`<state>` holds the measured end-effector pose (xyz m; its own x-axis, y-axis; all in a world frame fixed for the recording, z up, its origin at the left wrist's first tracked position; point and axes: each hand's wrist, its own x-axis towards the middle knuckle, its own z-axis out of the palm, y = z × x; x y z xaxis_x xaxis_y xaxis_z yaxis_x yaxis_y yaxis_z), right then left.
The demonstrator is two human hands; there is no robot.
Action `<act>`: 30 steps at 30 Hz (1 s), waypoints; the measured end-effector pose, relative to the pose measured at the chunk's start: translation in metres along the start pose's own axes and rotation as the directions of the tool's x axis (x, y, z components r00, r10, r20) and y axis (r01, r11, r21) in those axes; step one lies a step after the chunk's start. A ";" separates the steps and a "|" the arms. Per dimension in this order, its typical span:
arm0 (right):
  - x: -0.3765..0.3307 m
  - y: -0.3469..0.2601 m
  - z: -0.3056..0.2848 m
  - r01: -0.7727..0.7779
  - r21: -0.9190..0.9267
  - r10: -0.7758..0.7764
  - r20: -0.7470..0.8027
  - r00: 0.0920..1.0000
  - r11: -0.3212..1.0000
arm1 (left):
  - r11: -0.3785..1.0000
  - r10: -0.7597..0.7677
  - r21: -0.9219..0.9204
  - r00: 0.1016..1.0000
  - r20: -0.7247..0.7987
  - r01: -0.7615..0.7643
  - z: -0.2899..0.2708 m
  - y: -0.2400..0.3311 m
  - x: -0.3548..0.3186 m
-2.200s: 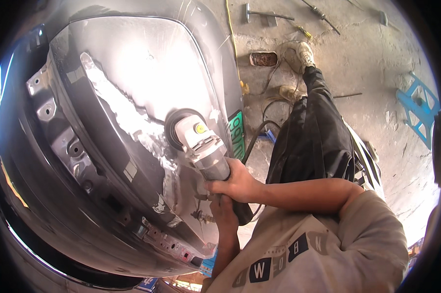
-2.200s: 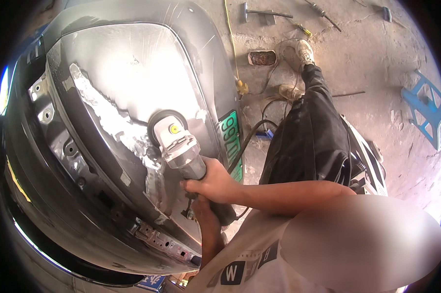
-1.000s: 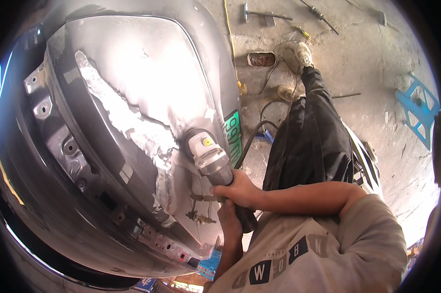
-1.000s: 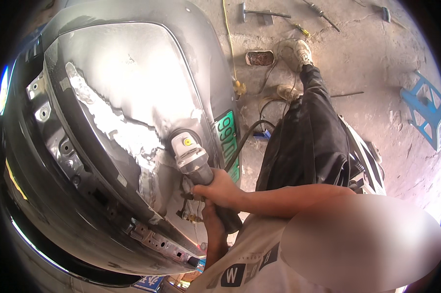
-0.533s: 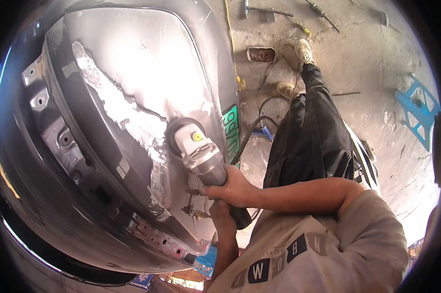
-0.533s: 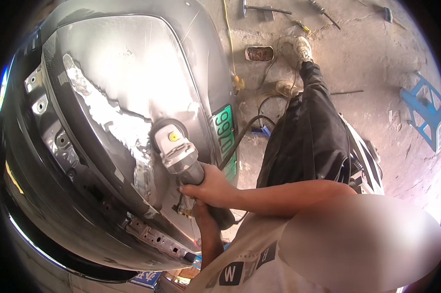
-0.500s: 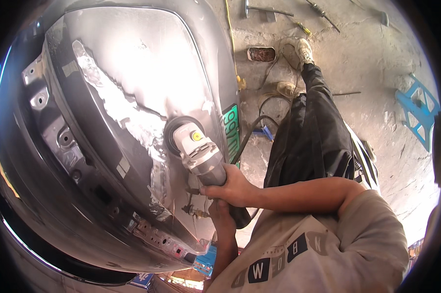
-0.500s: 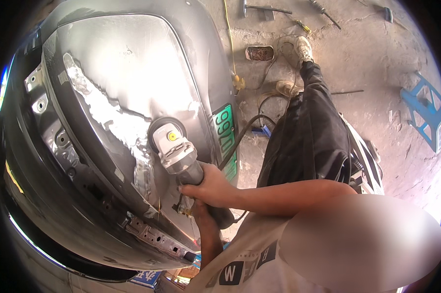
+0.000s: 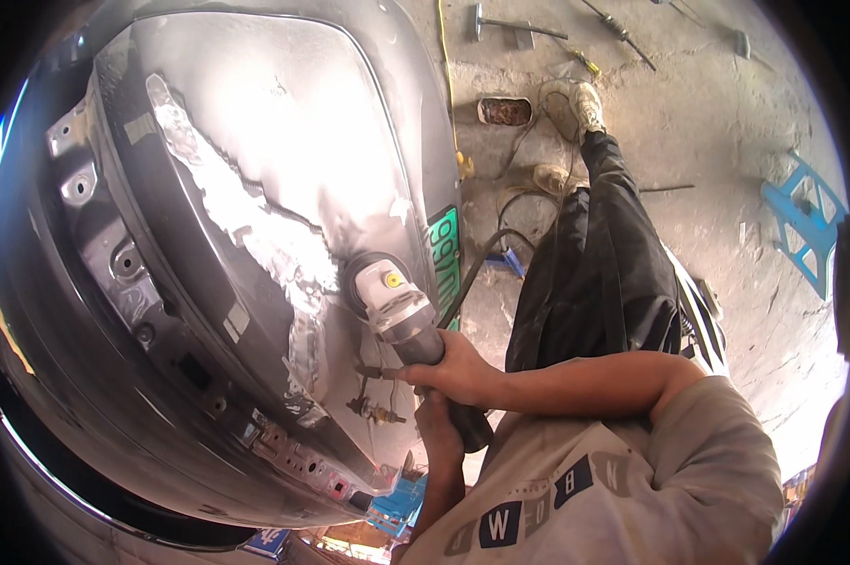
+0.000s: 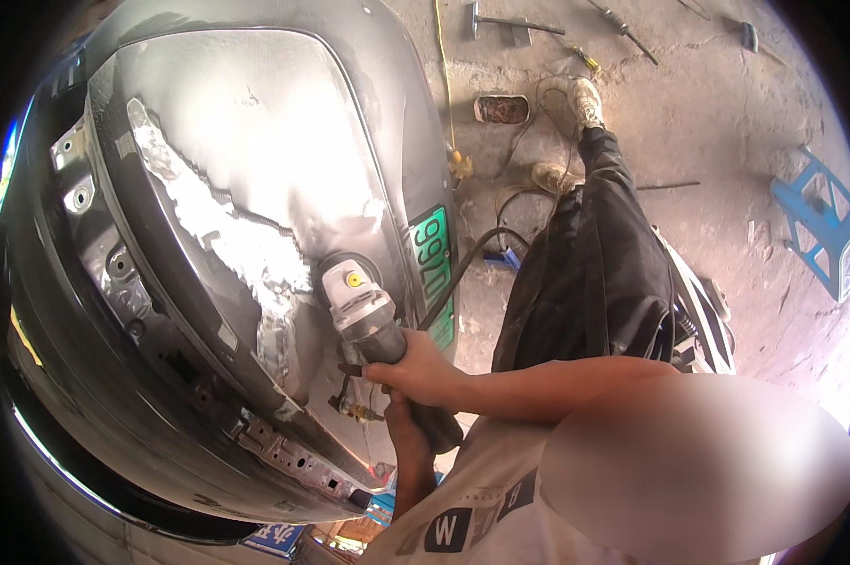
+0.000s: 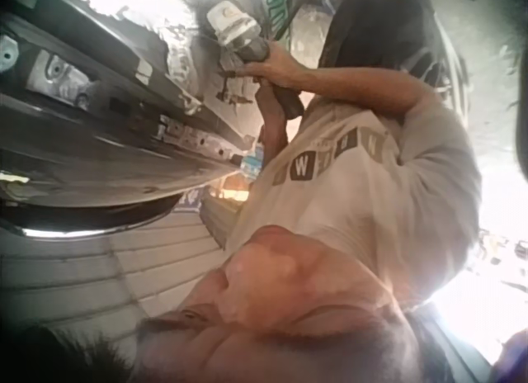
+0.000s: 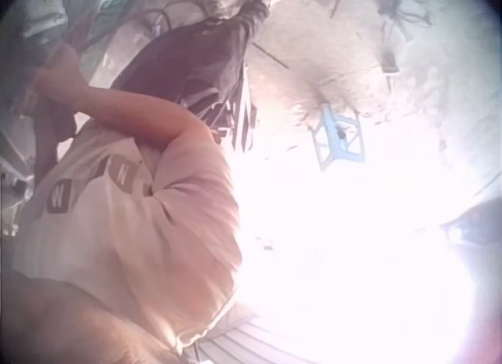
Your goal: The person walks through a garage, picks up a power cord, plugs it into a socket, and then uses an angle grinder to grind the surface of a car's rear bumper. Sparks are visible during the grinding process.
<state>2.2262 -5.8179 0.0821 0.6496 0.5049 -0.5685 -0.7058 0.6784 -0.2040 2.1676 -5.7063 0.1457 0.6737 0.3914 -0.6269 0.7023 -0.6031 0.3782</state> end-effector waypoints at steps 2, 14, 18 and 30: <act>0.002 0.003 -0.001 0.046 -0.027 -0.047 -0.026 0.999 0.999 | 0.998 0.055 -0.034 0.998 0.010 -0.055 -0.001 -0.002 0.003; 0.006 0.000 -0.008 0.051 -0.036 -0.049 0.048 0.998 0.998 | 0.989 0.072 -0.135 0.997 0.034 -0.067 0.008 0.002 0.005; 0.009 -0.008 -0.021 -0.001 -0.135 0.001 0.006 1.000 0.991 | 0.978 -0.106 -0.172 0.990 0.095 0.121 0.027 0.005 0.004; -0.005 -0.098 -0.067 -0.060 -0.621 0.139 0.081 0.987 0.782 | 0.773 -0.090 -0.624 0.994 0.069 0.113 0.146 0.002 -0.005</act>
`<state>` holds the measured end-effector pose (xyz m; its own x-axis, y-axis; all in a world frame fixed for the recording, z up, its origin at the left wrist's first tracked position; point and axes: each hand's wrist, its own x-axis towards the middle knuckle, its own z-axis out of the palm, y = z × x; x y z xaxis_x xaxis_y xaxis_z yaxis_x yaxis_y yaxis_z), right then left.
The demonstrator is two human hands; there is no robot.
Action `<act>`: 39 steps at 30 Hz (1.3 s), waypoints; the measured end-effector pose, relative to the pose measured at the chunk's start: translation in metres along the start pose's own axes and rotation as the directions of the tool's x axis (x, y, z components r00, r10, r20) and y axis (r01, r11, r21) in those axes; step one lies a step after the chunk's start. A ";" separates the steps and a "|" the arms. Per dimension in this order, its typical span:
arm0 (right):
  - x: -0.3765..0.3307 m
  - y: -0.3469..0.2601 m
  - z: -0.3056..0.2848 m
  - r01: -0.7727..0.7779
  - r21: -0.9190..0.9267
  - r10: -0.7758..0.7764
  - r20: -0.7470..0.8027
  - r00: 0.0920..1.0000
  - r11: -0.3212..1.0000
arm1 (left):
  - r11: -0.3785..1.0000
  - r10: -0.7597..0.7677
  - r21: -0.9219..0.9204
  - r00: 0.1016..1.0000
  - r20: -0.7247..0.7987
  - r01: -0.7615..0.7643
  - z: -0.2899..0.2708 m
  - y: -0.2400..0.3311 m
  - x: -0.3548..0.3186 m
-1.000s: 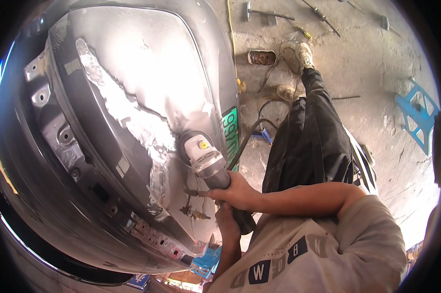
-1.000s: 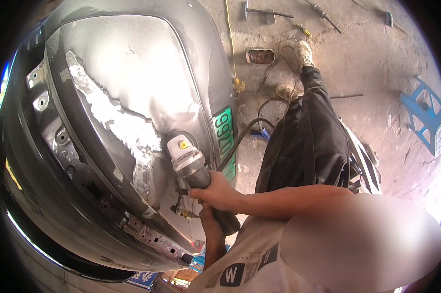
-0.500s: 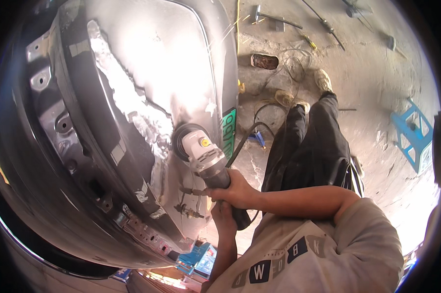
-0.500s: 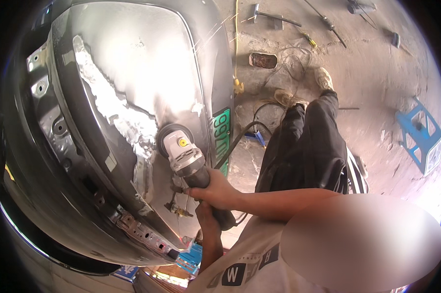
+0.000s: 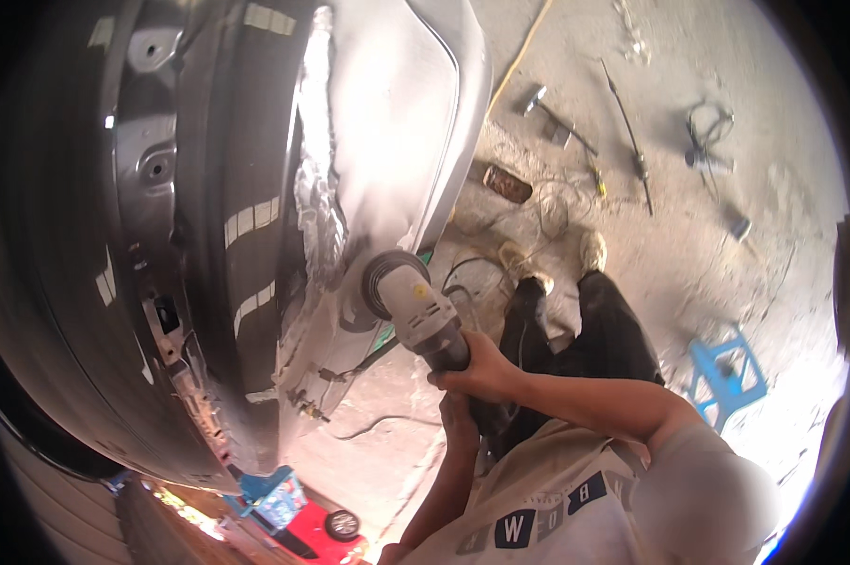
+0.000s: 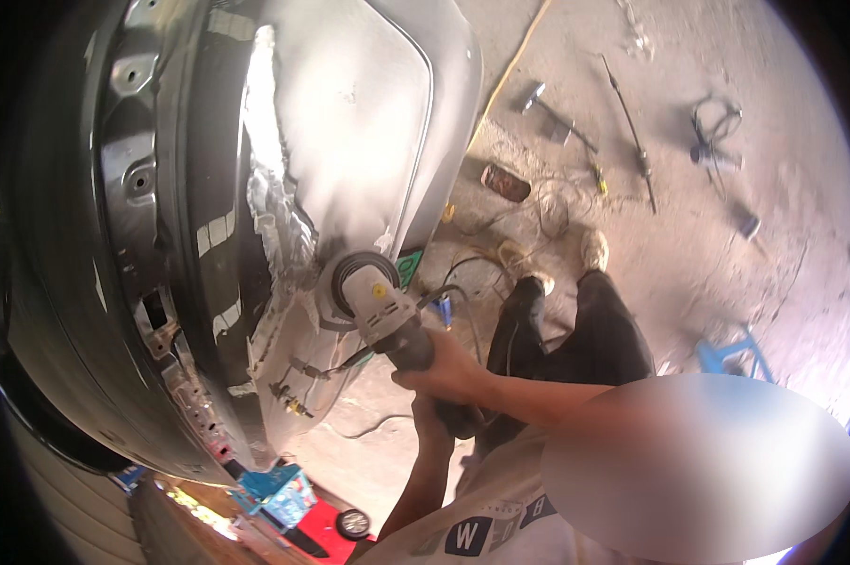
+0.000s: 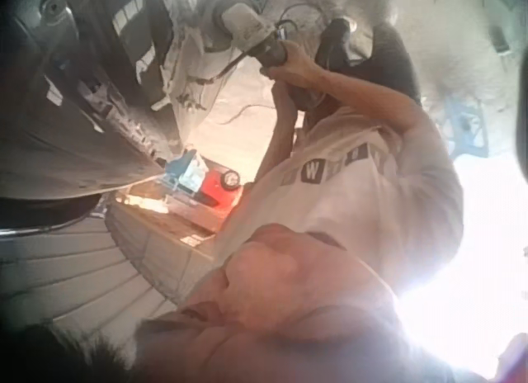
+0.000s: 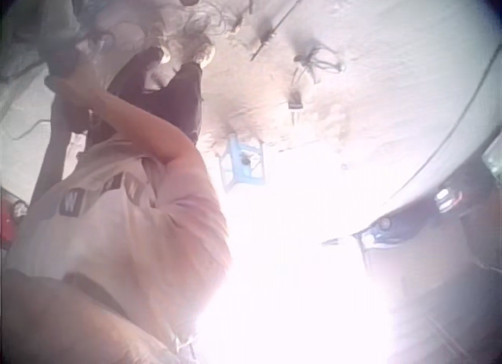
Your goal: The person walks through a garage, picks up a power cord, plugs it into a socket, and then uses an angle grinder to grind the surface of a car's rear bumper. Sparks are visible during the grinding process.
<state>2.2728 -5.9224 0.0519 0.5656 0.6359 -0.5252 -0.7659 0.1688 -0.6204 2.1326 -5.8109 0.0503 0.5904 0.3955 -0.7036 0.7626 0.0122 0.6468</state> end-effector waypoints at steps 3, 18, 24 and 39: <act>0.002 -0.005 -0.021 0.072 -0.159 -0.063 0.060 0.996 0.985 | 0.936 0.021 -0.351 1.000 0.014 -0.015 0.036 -0.019 0.006; 0.102 0.022 -0.103 0.520 -0.494 -0.156 0.604 0.782 0.697 | 0.714 0.393 -0.596 0.915 -0.092 -0.367 0.125 -0.095 0.177; 0.153 0.045 -0.122 0.664 -0.382 -0.284 0.687 0.669 0.642 | 0.584 0.626 -0.427 0.718 -0.305 -0.690 0.135 -0.100 0.249; 0.166 0.029 -0.110 0.833 -0.236 -0.422 0.774 0.472 0.500 | 0.303 0.727 -0.299 0.423 -0.541 -0.905 0.132 -0.060 0.258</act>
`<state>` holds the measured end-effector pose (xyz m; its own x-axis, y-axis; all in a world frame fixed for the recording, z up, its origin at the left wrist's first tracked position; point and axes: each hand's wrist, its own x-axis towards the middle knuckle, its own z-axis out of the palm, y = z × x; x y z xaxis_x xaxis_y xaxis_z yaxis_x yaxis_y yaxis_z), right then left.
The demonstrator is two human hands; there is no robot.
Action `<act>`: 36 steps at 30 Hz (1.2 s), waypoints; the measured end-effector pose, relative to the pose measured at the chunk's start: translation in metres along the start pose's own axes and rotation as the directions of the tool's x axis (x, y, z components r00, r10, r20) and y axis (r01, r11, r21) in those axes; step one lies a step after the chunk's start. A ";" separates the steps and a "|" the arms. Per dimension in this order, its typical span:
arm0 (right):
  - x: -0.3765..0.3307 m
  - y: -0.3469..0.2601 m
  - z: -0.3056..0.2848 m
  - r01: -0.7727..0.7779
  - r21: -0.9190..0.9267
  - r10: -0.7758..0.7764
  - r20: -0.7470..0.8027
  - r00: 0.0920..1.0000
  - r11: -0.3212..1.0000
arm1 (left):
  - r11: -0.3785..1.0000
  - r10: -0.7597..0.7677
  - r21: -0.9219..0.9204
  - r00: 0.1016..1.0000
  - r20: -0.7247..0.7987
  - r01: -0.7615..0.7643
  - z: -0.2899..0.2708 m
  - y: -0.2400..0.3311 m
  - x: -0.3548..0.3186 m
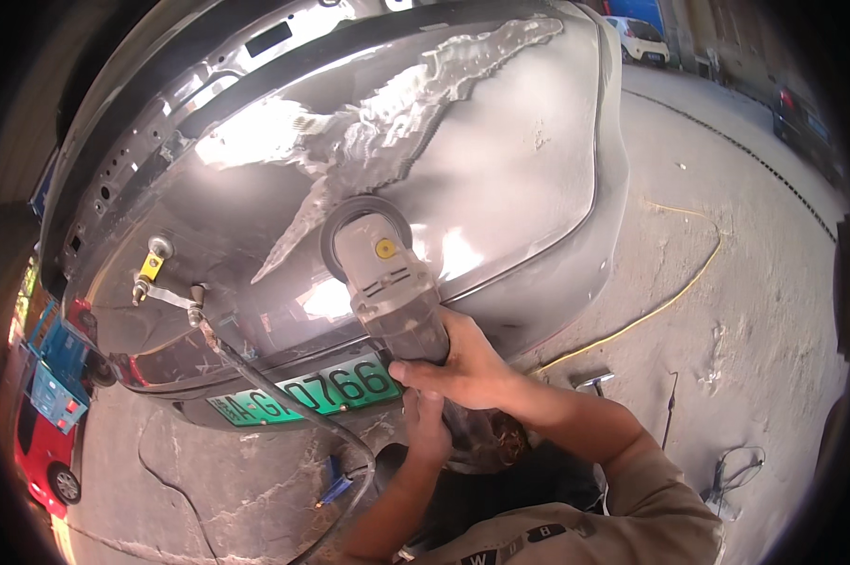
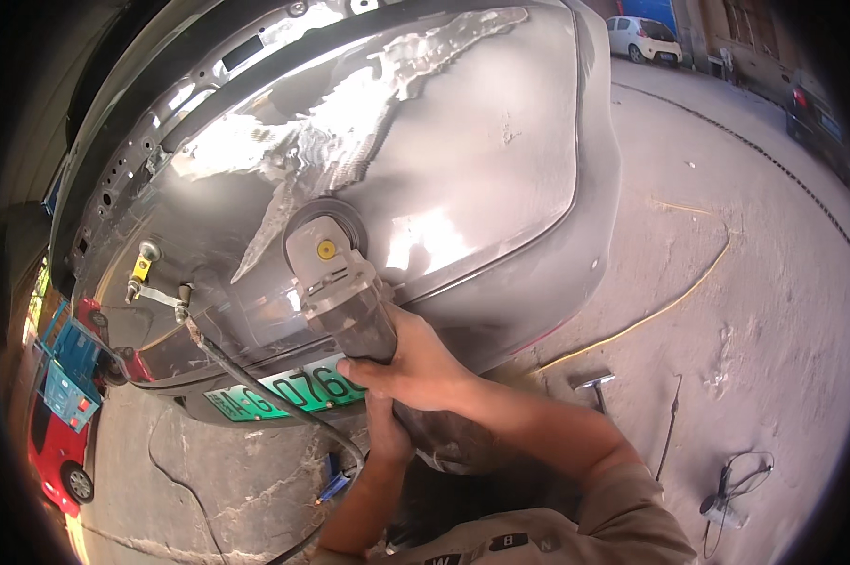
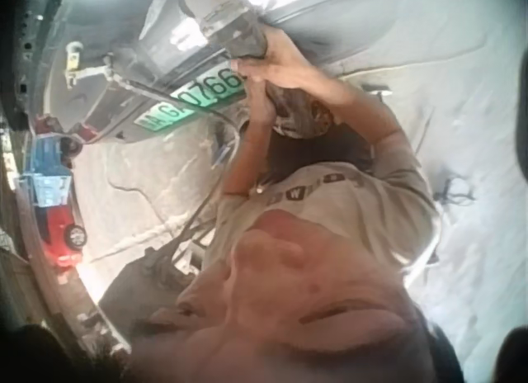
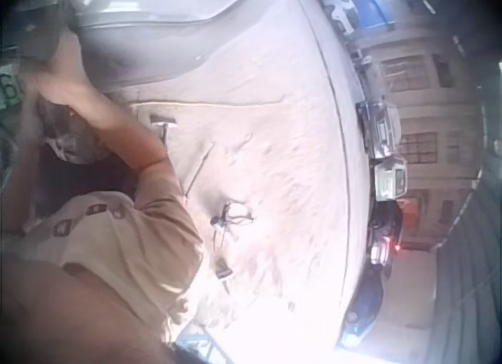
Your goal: The person walks through a garage, picks up a power cord, plugs it into a socket, and then uses an angle grinder to grind the surface of a car's rear bumper. Sparks are visible during the grinding process.
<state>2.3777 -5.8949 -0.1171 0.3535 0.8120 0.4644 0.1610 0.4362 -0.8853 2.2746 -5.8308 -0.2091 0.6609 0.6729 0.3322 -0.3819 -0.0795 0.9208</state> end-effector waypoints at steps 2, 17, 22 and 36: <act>0.005 -0.006 -0.003 -0.028 0.041 0.028 0.002 1.000 0.999 | 1.000 0.013 -0.009 0.999 -0.052 -0.013 0.001 -0.009 0.006; 0.021 -0.019 0.007 0.014 -0.008 -0.014 0.013 1.000 1.000 | 0.979 0.201 0.035 0.978 -0.048 -0.199 0.001 0.004 0.025; 0.028 -0.002 0.014 0.147 -0.058 -0.146 0.031 0.989 0.987 | 0.967 0.247 -0.067 0.969 0.003 -0.246 -0.005 0.008 0.031; 0.034 0.001 0.026 0.082 -0.012 -0.081 0.056 0.995 0.997 | 0.965 0.263 0.000 0.964 0.038 -0.263 -0.027 0.015 0.030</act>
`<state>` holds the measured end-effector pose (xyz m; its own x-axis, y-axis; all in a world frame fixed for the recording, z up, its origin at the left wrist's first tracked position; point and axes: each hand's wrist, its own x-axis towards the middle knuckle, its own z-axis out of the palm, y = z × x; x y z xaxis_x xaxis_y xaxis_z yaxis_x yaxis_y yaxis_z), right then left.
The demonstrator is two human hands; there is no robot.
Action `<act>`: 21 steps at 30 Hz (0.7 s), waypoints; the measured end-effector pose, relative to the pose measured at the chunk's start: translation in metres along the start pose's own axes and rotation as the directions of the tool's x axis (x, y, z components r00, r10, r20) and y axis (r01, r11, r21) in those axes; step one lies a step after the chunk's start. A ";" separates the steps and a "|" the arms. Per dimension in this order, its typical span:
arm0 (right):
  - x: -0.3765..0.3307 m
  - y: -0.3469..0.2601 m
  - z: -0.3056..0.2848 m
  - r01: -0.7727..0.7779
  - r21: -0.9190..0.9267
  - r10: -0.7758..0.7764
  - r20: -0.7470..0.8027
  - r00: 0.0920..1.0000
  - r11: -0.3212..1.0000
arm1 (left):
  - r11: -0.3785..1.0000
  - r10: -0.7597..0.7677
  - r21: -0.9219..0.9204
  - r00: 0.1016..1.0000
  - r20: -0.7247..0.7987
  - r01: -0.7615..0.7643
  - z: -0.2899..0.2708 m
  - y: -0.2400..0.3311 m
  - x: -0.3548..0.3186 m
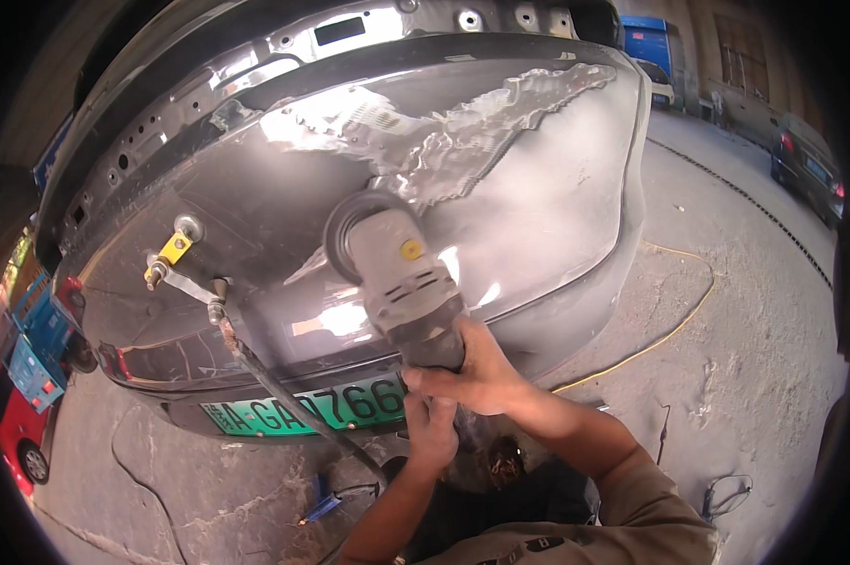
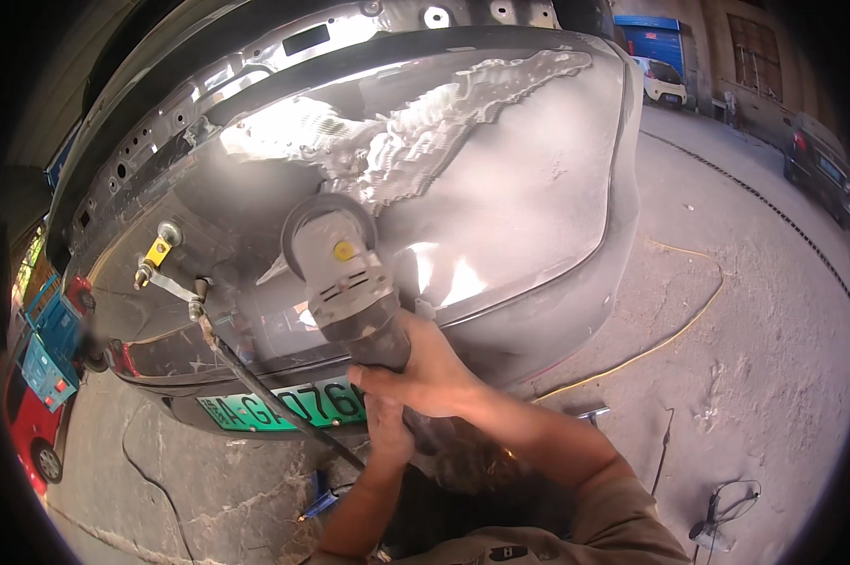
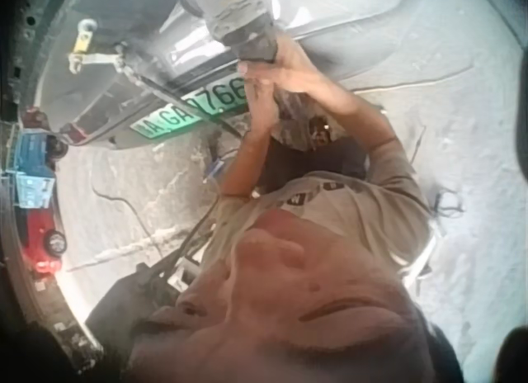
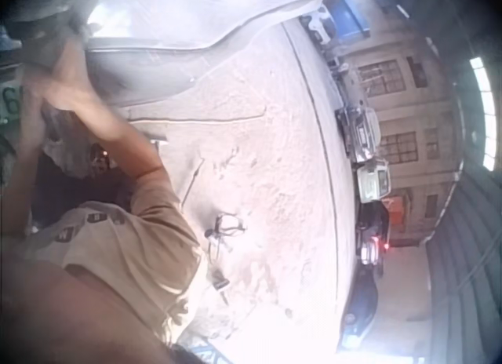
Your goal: The person walks through a garage, picks up a power cord, plugs it into a socket, and then uses an angle grinder to grind the surface of a car's rear bumper. Sparks are visible during the grinding process.
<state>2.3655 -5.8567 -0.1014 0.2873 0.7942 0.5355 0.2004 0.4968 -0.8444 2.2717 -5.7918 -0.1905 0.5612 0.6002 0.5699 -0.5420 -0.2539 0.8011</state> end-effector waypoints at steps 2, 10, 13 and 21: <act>-0.003 -0.003 -0.001 -0.141 0.099 0.144 -0.022 0.989 0.985 | 1.000 0.007 0.002 0.998 0.069 -0.007 -0.003 0.004 0.007; -0.004 0.005 0.002 -0.001 -0.020 0.001 -0.009 1.000 1.000 | 0.999 0.023 -0.029 1.000 -0.011 -0.023 0.001 -0.004 -0.006; -0.004 -0.004 0.004 -0.059 0.034 0.060 -0.015 0.998 0.998 | 0.998 -0.052 -0.039 0.998 -0.022 0.051 -0.001 -0.004 -0.006; -0.002 -0.009 0.013 -0.094 0.023 0.094 0.000 0.996 0.995 | 0.999 -0.032 0.008 0.998 0.057 0.032 -0.011 0.002 -0.007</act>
<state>2.3511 -5.8584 -0.0953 0.3050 0.8374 0.4536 0.1506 0.4279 -0.8912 2.2601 -5.7881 -0.1947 0.6135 0.5636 0.5532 -0.5186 -0.2408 0.8204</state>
